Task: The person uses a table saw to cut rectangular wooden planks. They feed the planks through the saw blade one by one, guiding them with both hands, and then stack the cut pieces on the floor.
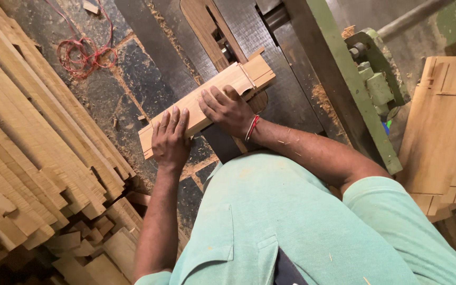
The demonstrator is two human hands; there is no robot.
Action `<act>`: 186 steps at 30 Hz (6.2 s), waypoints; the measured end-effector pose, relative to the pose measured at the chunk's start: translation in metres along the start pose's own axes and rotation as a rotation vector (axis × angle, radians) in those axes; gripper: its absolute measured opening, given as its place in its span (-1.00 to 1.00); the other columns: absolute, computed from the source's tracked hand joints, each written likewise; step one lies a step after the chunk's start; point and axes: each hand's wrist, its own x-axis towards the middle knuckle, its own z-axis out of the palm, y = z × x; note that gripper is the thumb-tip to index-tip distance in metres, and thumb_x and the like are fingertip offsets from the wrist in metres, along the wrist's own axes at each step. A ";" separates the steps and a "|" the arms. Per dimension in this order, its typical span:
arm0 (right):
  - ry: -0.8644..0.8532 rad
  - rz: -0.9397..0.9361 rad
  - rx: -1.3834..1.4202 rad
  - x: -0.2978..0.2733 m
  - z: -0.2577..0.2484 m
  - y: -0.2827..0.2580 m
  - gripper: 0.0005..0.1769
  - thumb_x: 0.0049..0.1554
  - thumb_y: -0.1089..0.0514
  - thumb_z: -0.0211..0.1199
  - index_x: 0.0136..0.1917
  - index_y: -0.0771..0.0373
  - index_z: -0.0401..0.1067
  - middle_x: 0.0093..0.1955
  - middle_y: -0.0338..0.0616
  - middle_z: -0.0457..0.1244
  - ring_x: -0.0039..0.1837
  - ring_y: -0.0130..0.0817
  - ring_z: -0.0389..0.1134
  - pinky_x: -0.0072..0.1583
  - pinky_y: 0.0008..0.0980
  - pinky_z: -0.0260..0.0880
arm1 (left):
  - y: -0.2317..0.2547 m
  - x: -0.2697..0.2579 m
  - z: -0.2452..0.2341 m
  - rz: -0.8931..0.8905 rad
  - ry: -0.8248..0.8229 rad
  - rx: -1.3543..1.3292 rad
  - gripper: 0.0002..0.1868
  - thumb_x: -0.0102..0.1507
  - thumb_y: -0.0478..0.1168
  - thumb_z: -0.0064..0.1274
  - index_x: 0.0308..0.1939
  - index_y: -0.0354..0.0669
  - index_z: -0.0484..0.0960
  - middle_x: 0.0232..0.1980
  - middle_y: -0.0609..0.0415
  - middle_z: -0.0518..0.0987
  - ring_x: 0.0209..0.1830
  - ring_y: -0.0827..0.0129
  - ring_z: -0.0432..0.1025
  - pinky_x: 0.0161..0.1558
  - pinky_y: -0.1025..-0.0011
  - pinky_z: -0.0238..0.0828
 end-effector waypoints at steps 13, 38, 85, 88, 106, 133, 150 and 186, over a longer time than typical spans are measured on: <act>-0.206 0.045 0.317 -0.032 0.000 -0.024 -0.58 0.21 0.09 0.13 0.30 0.24 0.40 0.41 0.13 0.18 0.48 0.00 0.13 0.48 0.00 0.09 | 0.001 -0.017 -0.004 0.010 -0.199 -0.073 0.29 -0.32 0.43 0.47 0.38 0.01 0.34 0.35 -0.20 0.41 0.37 -0.05 0.30 0.25 -0.32 0.21; -0.086 -0.125 0.063 -0.008 0.016 -0.011 -0.55 0.29 -0.02 0.04 0.38 0.13 0.42 0.38 -0.03 0.28 0.41 0.00 0.26 0.34 0.14 0.23 | -0.037 0.022 -0.010 -0.146 -0.544 -0.329 0.17 -0.16 0.25 0.52 0.49 0.33 0.32 0.40 0.02 0.38 0.33 0.14 0.30 0.42 0.06 0.17; 0.144 1.044 2.288 -0.090 -0.104 -0.058 -0.36 0.15 0.15 0.46 0.42 0.25 0.28 0.33 -0.17 0.32 0.45 -0.23 0.32 0.53 -0.12 0.32 | 0.022 -0.131 -0.073 -0.410 -0.592 -0.778 -0.57 0.12 0.06 0.34 -0.02 -0.03 0.71 -0.16 0.01 0.73 -0.17 0.25 0.61 -0.05 0.17 0.49; 0.166 1.042 2.198 -0.099 -0.112 -0.058 -0.40 0.19 0.15 0.45 0.41 0.29 0.30 0.29 -0.15 0.32 0.40 -0.20 0.35 0.44 -0.16 0.40 | 0.031 -0.138 -0.065 -0.435 -0.535 -0.715 -0.50 0.17 0.12 0.27 0.12 0.05 0.66 -0.16 0.04 0.73 -0.23 0.27 0.63 -0.08 0.18 0.52; -0.104 1.400 2.456 -0.107 -0.017 -0.059 -0.66 0.08 0.12 0.44 0.08 0.20 0.42 0.13 -0.04 0.41 0.27 -0.18 0.45 0.47 0.11 0.36 | 0.037 -0.127 -0.011 -0.281 -0.167 -0.054 0.07 0.06 0.13 0.42 0.57 0.28 0.17 0.67 -0.09 0.02 0.63 -0.01 -0.02 0.46 -0.36 -0.14; -0.072 1.598 2.307 -0.047 0.081 -0.049 -0.50 0.00 0.00 0.49 0.11 0.29 0.45 0.07 -0.08 0.38 0.17 -0.17 0.42 0.29 0.00 0.46 | -0.014 -0.066 0.011 -0.252 0.038 -0.056 -0.26 0.13 -0.08 0.38 0.39 0.21 0.50 0.48 -0.07 0.42 0.45 0.06 0.29 0.32 -0.13 0.16; -0.561 1.154 1.997 -0.044 0.005 -0.040 -0.43 0.07 -0.10 0.46 0.13 0.40 0.50 0.09 0.19 0.42 0.07 -0.10 0.47 0.13 -0.11 0.52 | -0.035 -0.065 -0.020 -0.396 -0.288 -0.278 -0.34 0.13 0.03 0.34 0.32 0.33 0.55 0.32 0.15 0.60 0.19 0.22 0.53 0.20 0.13 0.48; -0.134 -0.138 0.098 0.006 -0.006 -0.004 -0.62 0.26 0.01 0.04 0.26 0.17 0.46 0.32 -0.09 0.31 0.35 -0.16 0.30 0.32 -0.09 0.29 | -0.079 0.021 0.010 -0.739 -0.625 -0.688 -0.38 0.40 0.23 -0.17 0.11 -0.20 0.71 -0.02 -0.17 0.71 -0.07 0.15 0.60 0.08 0.15 0.48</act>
